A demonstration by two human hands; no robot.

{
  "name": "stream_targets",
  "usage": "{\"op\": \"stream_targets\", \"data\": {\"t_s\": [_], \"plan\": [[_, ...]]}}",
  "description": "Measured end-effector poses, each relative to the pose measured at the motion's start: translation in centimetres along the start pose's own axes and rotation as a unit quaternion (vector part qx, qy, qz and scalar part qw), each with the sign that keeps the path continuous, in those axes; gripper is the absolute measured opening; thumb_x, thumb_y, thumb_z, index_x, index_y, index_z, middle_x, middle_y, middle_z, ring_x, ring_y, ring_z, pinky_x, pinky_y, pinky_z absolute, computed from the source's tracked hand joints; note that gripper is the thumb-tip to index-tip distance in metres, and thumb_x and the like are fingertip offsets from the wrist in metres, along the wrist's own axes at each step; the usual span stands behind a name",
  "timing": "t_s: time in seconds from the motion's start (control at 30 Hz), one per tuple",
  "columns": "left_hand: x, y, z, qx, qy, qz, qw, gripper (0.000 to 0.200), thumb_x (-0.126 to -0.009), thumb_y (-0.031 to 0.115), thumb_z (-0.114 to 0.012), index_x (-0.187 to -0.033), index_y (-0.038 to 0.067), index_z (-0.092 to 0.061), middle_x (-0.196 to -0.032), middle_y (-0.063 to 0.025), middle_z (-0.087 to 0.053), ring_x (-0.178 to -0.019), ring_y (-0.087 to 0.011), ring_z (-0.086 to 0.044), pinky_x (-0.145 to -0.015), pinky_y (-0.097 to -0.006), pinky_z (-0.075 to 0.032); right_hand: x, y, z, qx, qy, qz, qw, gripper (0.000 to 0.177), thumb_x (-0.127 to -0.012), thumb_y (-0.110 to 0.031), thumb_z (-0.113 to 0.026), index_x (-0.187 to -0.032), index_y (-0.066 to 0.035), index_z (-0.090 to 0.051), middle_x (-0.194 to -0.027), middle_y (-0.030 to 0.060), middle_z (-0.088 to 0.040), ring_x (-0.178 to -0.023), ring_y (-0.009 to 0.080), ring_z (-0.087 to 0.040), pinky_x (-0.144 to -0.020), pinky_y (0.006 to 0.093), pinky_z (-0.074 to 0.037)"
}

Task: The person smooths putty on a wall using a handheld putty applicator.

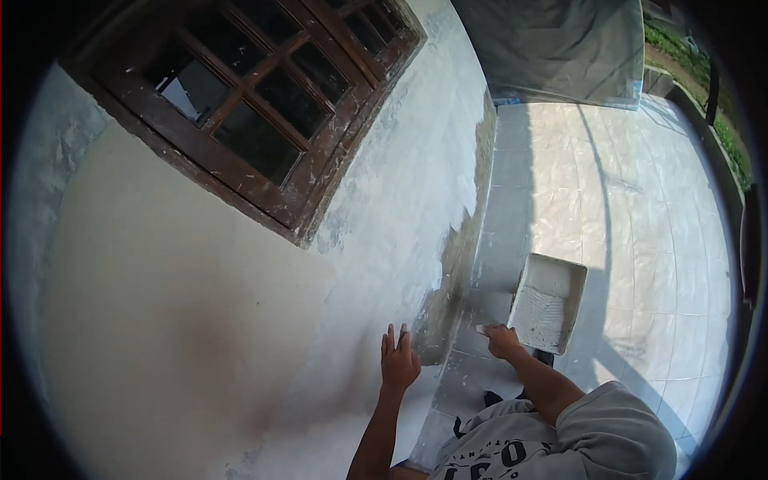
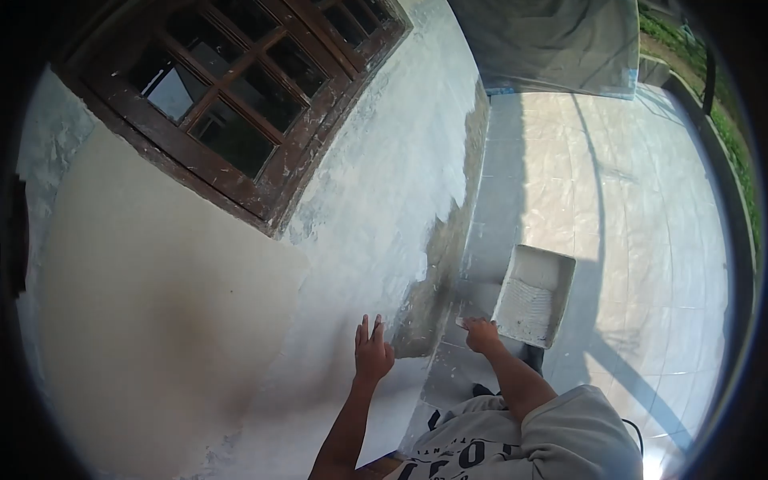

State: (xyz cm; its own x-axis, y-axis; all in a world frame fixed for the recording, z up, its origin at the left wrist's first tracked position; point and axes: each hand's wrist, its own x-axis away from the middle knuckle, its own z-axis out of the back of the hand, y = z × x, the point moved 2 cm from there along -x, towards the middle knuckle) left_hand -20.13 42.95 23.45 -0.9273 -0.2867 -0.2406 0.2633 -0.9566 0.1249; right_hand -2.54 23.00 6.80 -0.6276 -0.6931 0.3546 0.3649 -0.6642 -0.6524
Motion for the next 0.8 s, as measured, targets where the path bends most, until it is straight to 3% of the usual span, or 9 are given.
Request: {"op": "stream_targets", "data": {"t_s": [0.13, 0.27, 0.33, 0.43, 0.63, 0.73, 0.8], "plan": [[-2.3, 5.7, -12.7, 0.06, -0.197, 0.035, 0.978, 0.054, -0.086, 0.013, -0.055, -0.136, -0.005, -0.047, -0.145, -0.0254, -0.05, -0.141, -0.0504, -0.034, -0.12, -0.0572, -0.024, 4.0, 11.2, 3.4, -0.003, -0.025, -0.19, 0.981, 0.041, -0.086, -0.014, -0.052, -0.123, -0.019, -0.069, -0.118, 0.0179, -0.07, -0.114, 0.0384, -0.064, -0.098, 0.0533, -0.048], [-4.7, 14.4, -18.2, 0.068, -0.267, -0.023, 0.961, 0.055, -0.087, 0.015, -0.055, -0.137, -0.006, -0.045, -0.146, -0.0252, -0.049, -0.142, -0.0506, -0.034, -0.12, -0.0569, -0.024, 7.0, 17.3, 6.5, -0.05, 0.023, -0.253, 0.966, 0.04, -0.085, -0.012, -0.052, -0.121, -0.018, -0.068, -0.118, 0.0156, -0.07, -0.112, 0.0393, -0.065, -0.097, 0.054, -0.049], [-6.4, 18.1, -20.3, 0.104, -0.329, -0.053, 0.937, 0.055, -0.088, 0.017, -0.056, -0.137, -0.006, -0.045, -0.146, -0.025, -0.049, -0.143, -0.051, -0.032, -0.12, -0.0567, -0.024, 7.5, 18.9, 8.0, -0.04, 0.063, -0.213, 0.974, 0.043, -0.084, -0.011, -0.054, -0.125, -0.016, -0.067, -0.124, 0.0176, -0.068, -0.112, 0.0419, -0.064, -0.096, 0.052, -0.051], [-8.1, 21.5, -23.4, 0.139, -0.313, -0.086, 0.936, 0.053, -0.088, 0.014, -0.056, -0.136, -0.005, -0.045, -0.144, -0.0267, -0.05, -0.142, -0.0521, -0.031, -0.119, -0.0576, -0.024, 5.8, 20.5, 8.6, 0.009, 0.051, -0.207, 0.977, 0.046, -0.086, -0.008, -0.054, -0.13, -0.016, -0.062, -0.141, 0.0083, -0.059, -0.13, 0.0337, -0.053, -0.101, 0.0554, -0.045], [-11.2, 23.7, -26.1, 0.121, -0.341, -0.142, 0.921, 0.055, -0.086, 0.012, -0.057, -0.136, -0.007, -0.044, -0.147, -0.0265, -0.048, -0.146, -0.0488, -0.029, -0.121, -0.0571, -0.023, 2.5, 21.8, 7.3, -0.015, 0.145, -0.189, 0.971, 0.043, -0.092, -0.008, -0.053, -0.135, -0.012, -0.056, -0.143, 0.0085, -0.058, -0.131, 0.0329, -0.052, -0.097, 0.0555, -0.045], [-12.4, 23.2, -28.9, 0.108, -0.361, -0.163, 0.912, 0.056, -0.085, 0.011, -0.058, -0.136, -0.008, -0.044, -0.148, -0.0267, -0.048, -0.146, -0.0483, -0.029, -0.122, -0.0557, -0.022, 0.3, 22.5, 6.0, -0.038, 0.119, -0.221, 0.967, 0.046, -0.088, -0.008, -0.054, -0.134, -0.01, -0.054, -0.141, 0.0097, -0.057, -0.132, 0.0328, -0.05, -0.099, 0.0568, -0.044], [-12.8, 22.7, -30.8, 0.112, -0.377, -0.166, 0.904, 0.057, -0.084, 0.01, -0.058, -0.136, -0.008, -0.044, -0.147, -0.0268, -0.048, -0.146, -0.0485, -0.029, -0.122, -0.0551, -0.022, -0.8, 22.8, 5.1, 0.008, 0.186, -0.205, 0.961, 0.044, -0.09, -0.01, -0.056, -0.134, -0.006, -0.054, -0.14, 0.0116, -0.056, -0.13, 0.0342, -0.051, -0.098, 0.0557, -0.045]]}}
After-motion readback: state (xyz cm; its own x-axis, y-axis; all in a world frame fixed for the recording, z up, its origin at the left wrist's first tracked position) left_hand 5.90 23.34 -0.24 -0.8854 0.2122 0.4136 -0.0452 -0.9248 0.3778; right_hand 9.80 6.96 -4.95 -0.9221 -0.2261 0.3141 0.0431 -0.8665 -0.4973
